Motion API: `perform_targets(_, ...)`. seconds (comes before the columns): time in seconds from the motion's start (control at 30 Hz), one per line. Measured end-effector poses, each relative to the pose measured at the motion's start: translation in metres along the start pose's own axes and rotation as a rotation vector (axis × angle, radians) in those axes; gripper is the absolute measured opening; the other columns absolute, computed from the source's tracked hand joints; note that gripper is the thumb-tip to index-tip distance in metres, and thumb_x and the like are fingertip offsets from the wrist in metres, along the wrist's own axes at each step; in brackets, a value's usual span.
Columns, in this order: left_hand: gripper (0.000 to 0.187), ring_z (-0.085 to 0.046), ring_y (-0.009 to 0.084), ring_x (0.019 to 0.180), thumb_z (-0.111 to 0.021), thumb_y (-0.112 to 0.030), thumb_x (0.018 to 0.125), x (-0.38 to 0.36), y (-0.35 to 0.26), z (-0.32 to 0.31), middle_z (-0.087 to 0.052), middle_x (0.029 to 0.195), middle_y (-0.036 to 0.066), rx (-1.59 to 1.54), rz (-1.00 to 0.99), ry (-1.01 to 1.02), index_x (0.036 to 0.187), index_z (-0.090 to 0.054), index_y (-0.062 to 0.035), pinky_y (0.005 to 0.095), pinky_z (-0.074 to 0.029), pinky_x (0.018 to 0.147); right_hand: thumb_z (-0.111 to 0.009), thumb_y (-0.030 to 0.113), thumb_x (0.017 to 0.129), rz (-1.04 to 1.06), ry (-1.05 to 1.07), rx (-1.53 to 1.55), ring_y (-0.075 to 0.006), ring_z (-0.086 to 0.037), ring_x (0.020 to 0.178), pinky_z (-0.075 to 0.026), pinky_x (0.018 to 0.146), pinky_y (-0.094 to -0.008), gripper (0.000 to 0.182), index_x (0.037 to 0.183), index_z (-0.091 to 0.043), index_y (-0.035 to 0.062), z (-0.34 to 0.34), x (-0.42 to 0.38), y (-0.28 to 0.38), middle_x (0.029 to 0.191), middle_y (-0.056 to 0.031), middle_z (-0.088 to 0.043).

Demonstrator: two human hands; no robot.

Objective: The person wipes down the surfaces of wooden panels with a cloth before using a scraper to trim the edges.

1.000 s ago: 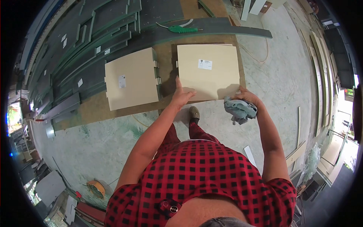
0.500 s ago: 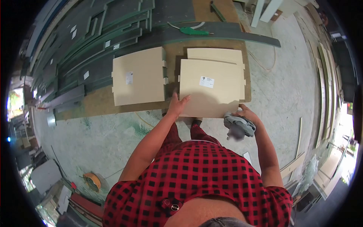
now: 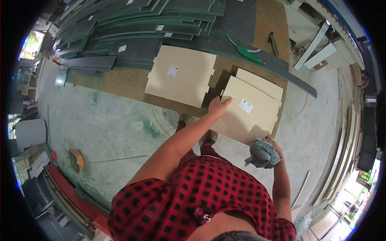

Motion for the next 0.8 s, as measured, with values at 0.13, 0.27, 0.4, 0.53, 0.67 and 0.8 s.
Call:
perform_targets(0.13, 0.07, -0.061, 0.041, 0.097, -0.064, -0.053, 0.073, -0.028, -0.023, 0.012, -0.063, 0.097, 0.028, 0.014, 0.014, -0.146, 0.104, -0.058, 0.0096, 0.0437, -0.048, 0.084, -0.06, 0.017, 0.085, 0.214, -0.017, -0.215, -0.0176, -0.061, 0.094, -0.049, 0.084, -0.0291, 0.036, 0.118, -0.057, 0.0039, 0.008, -0.003, -0.016, 0.109, -0.0079, -0.062)
perform_targets(0.27, 0.061, -0.061, 0.0415, 0.09, -0.066, -0.049, 0.072, -0.04, -0.05, 0.048, -0.064, 0.09, 0.026, 0.036, -0.139, -0.182, 0.097, -0.058, 0.0061, 0.0455, -0.048, 0.078, -0.043, 0.02, 0.097, 0.39, 0.03, -0.793, -0.0221, -0.061, 0.1, -0.051, 0.087, -0.0333, 0.039, 0.13, -0.04, -0.0004, -0.002, -0.002, -0.031, 0.114, -0.0128, -0.059)
perform_targets(0.4, 0.057, -0.063, 0.0378, 0.084, -0.068, -0.05, 0.074, -0.025, -0.066, 0.103, -0.065, 0.087, 0.023, 0.017, -0.24, -0.164, 0.096, -0.061, 0.0029, 0.0436, -0.048, 0.074, -0.04, 0.023, 0.099, 0.369, -0.042, -0.676, -0.0242, -0.061, 0.101, -0.05, 0.089, -0.035, 0.043, 0.133, -0.036, -0.0028, -0.064, -0.008, -0.016, 0.115, -0.0145, -0.058)
perform_targets(0.53, 0.058, -0.063, 0.0374, 0.084, -0.063, -0.055, 0.076, 0.011, -0.058, 0.174, -0.065, 0.085, 0.022, 0.103, -0.274, -0.255, 0.09, -0.062, 0.0017, 0.0447, -0.049, 0.074, -0.042, 0.024, 0.097, 0.476, 0.056, -0.654, -0.0257, -0.058, 0.106, -0.048, 0.092, -0.0376, 0.046, 0.135, -0.035, -0.0017, -0.108, 0.021, -0.01, 0.121, -0.0136, -0.055)
perform_targets(0.67, 0.067, -0.064, 0.0355, 0.086, -0.06, -0.062, 0.075, 0.031, -0.051, 0.252, -0.067, 0.087, 0.021, 0.309, -0.159, -0.271, 0.092, -0.064, 0.0025, 0.0433, -0.049, 0.076, -0.045, 0.017, 0.094, 0.6, -0.086, -1.842, -0.0208, -0.056, 0.107, -0.048, 0.091, -0.0328, 0.036, 0.127, -0.045, 0.0022, -0.224, 0.038, 0.031, 0.119, -0.0116, -0.055)
perform_targets(0.8, 0.069, -0.064, 0.0352, 0.088, -0.061, -0.064, 0.073, 0.057, -0.021, 0.302, -0.066, 0.089, 0.022, 0.266, -0.148, -0.29, 0.091, -0.065, 0.0023, 0.0426, -0.049, 0.077, -0.049, 0.013, 0.092, 0.33, 0.031, -0.656, -0.0182, -0.06, 0.098, -0.049, 0.084, -0.0297, 0.025, 0.114, -0.055, 0.0023, -0.246, 0.09, 0.025, 0.105, -0.0085, -0.061)
Point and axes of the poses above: each hand's wrist, its own x-axis towards the middle knuckle, its own z-axis out of the back of the hand, y = z × x, the point moved 2 cm from there along x, towards the middle knuckle
